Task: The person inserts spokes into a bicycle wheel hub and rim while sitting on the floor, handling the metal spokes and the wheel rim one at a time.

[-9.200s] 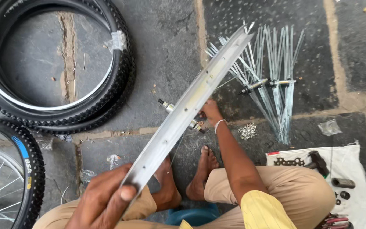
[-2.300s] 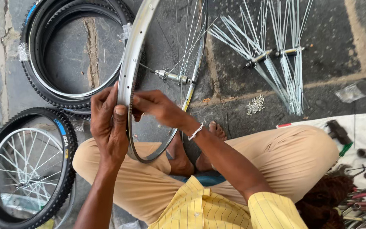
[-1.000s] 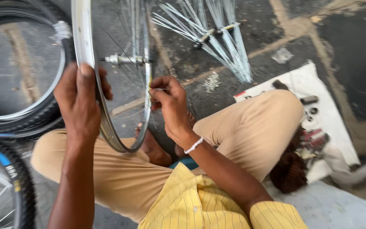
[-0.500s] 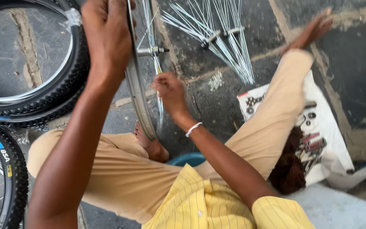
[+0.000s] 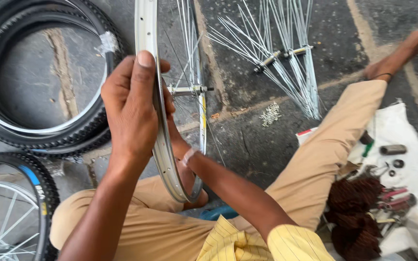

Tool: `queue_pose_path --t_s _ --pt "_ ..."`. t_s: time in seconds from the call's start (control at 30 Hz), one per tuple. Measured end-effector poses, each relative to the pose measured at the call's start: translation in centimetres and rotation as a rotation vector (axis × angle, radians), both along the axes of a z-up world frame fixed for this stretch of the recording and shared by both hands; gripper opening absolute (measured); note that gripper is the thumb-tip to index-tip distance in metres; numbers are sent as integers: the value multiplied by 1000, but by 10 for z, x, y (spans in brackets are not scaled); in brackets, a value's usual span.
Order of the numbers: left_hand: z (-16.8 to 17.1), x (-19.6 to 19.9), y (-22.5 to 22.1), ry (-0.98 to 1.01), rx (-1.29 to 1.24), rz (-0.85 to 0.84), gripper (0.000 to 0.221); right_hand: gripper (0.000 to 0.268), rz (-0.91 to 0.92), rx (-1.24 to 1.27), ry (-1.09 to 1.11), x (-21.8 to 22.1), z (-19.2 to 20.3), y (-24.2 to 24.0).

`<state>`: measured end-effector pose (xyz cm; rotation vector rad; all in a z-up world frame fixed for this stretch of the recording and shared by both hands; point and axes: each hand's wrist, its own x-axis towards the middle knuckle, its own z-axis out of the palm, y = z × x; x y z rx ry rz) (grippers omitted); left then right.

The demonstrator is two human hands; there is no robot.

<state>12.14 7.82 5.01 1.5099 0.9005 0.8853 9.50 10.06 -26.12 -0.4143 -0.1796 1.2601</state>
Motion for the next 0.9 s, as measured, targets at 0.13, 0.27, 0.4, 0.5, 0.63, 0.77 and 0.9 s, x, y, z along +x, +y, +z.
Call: queue_pose_path --t_s 0.13,0.27,0.4,0.5,0.63,0.77,0.9 --pt "6 10 14 21 -105 42 46 26 -44 -106 -386 31 48 23" --pt "3 -7 18 -184 -74 -26 45 18 -424 -219 -1501 78 110 -44" --pt "-17 -34 -82 184 353 -66 48 20 -494 -472 -1957 124 129 -126" --pt "-33 -40 -124 261 159 26 40 28 324 -759 -1294 131 116 -148" --pt "-53 -33 -114 376 75 85 35 31 134 -499 -1214 118 129 -159" --pt "-57 -40 -108 138 134 -35 55 30 -138 -103 -993 104 162 -167" --pt "-67 -43 -104 78 125 -36 59 46 -514 -134 -1261 73 148 -146"
